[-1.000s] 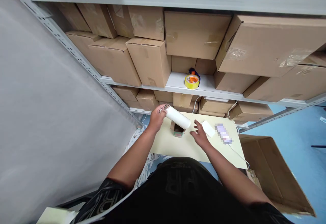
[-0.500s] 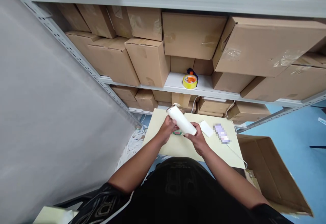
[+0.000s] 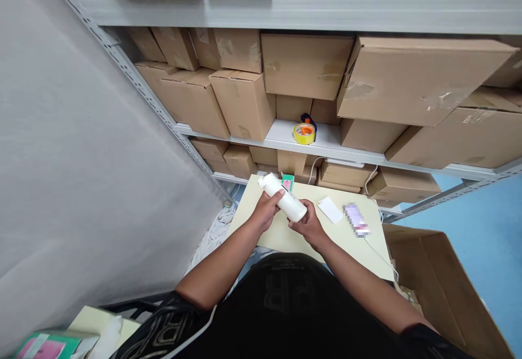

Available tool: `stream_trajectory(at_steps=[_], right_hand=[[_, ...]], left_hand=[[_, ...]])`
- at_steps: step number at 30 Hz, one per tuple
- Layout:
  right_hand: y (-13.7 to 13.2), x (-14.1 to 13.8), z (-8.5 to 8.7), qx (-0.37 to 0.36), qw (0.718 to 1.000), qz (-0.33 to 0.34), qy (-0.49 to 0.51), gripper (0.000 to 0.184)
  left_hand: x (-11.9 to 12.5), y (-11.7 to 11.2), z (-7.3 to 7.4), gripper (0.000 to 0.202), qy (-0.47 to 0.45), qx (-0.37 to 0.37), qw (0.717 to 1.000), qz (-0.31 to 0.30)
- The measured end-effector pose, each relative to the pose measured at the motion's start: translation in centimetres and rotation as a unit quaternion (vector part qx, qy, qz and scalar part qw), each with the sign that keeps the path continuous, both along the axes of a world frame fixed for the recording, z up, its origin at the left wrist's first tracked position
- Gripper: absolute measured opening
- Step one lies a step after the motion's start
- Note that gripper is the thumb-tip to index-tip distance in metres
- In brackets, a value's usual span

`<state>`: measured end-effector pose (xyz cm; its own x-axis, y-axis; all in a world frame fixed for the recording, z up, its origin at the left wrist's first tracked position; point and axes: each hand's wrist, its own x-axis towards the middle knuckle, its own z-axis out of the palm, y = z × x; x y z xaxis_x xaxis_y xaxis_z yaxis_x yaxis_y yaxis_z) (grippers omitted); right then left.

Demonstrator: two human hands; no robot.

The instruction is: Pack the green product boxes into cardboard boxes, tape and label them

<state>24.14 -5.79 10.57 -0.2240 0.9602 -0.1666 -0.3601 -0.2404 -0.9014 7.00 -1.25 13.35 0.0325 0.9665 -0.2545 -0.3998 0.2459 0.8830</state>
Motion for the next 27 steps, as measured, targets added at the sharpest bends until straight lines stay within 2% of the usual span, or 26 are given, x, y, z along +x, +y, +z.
stream_trajectory(at_steps=[2,5,6,8,10,12,15,17,18,20,22,24,25,27], right_hand=[[0.0,0.5,0.0,-0.036,0.997,0.055,0.030,0.071],[-0.1,1.3,0.0,-0.074,0.988,0.128,0.050,0.061],[-0.1,1.5,-0.1,-0.058,0.991,0.120,0.031,0.061],[-0.1,1.9,-0.6,0.008,0.997,0.059,-0.052,0.065],[0.0,2.3,-1.2,0.070,0.986,-0.004,-0.149,0.074],[0.0,2.9,-1.3,0.088,0.978,-0.010,-0.191,0.079],[-0.2,3.9,-0.8,0.029,0.991,0.085,-0.098,0.067],[-0.5,4.3,-0.3,-0.004,0.990,0.136,-0.032,0.060],[-0.6,4.3,-0.2,0.001,0.991,0.134,-0.026,0.060],[-0.7,4.4,-0.2,0.046,0.992,0.078,-0.086,0.066],[-0.6,4.6,-0.5,0.093,0.976,-0.007,-0.197,0.077],[-0.4,5.1,-0.7,0.110,0.957,-0.052,-0.265,0.085],[-0.3,5.4,-0.7,0.105,0.959,-0.046,-0.259,0.084],[-0.2,6.1,-0.6,0.071,0.981,0.016,-0.177,0.072]], left_hand=[[0.3,0.0,0.1,0.060,0.004,0.010,1.000,-0.002],[0.9,-0.1,0.5,0.059,0.006,0.029,0.999,-0.040],[1.3,-0.2,0.6,0.060,0.016,0.033,0.998,-0.047],[2.2,-0.6,0.7,0.060,0.046,0.045,0.997,-0.039],[3.1,-1.1,0.6,0.062,0.074,0.051,0.996,-0.017],[3.8,-1.5,0.6,0.062,0.082,0.048,0.995,0.000],[4.3,-1.8,0.7,0.060,0.058,0.045,0.997,-0.010],[4.5,-1.8,1.0,0.059,0.038,0.059,0.997,-0.034],[4.7,-1.8,1.0,0.060,0.039,0.068,0.996,-0.039],[5.3,-1.8,1.0,0.062,0.066,0.080,0.994,-0.023],[6.0,-1.9,0.8,0.065,0.097,0.084,0.992,0.013],[6.6,-1.9,0.5,0.067,0.106,0.078,0.990,0.043],[6.8,-1.9,0.4,0.065,0.104,0.072,0.990,0.053],[7.0,-1.9,0.4,0.060,0.094,0.061,0.992,0.058]])
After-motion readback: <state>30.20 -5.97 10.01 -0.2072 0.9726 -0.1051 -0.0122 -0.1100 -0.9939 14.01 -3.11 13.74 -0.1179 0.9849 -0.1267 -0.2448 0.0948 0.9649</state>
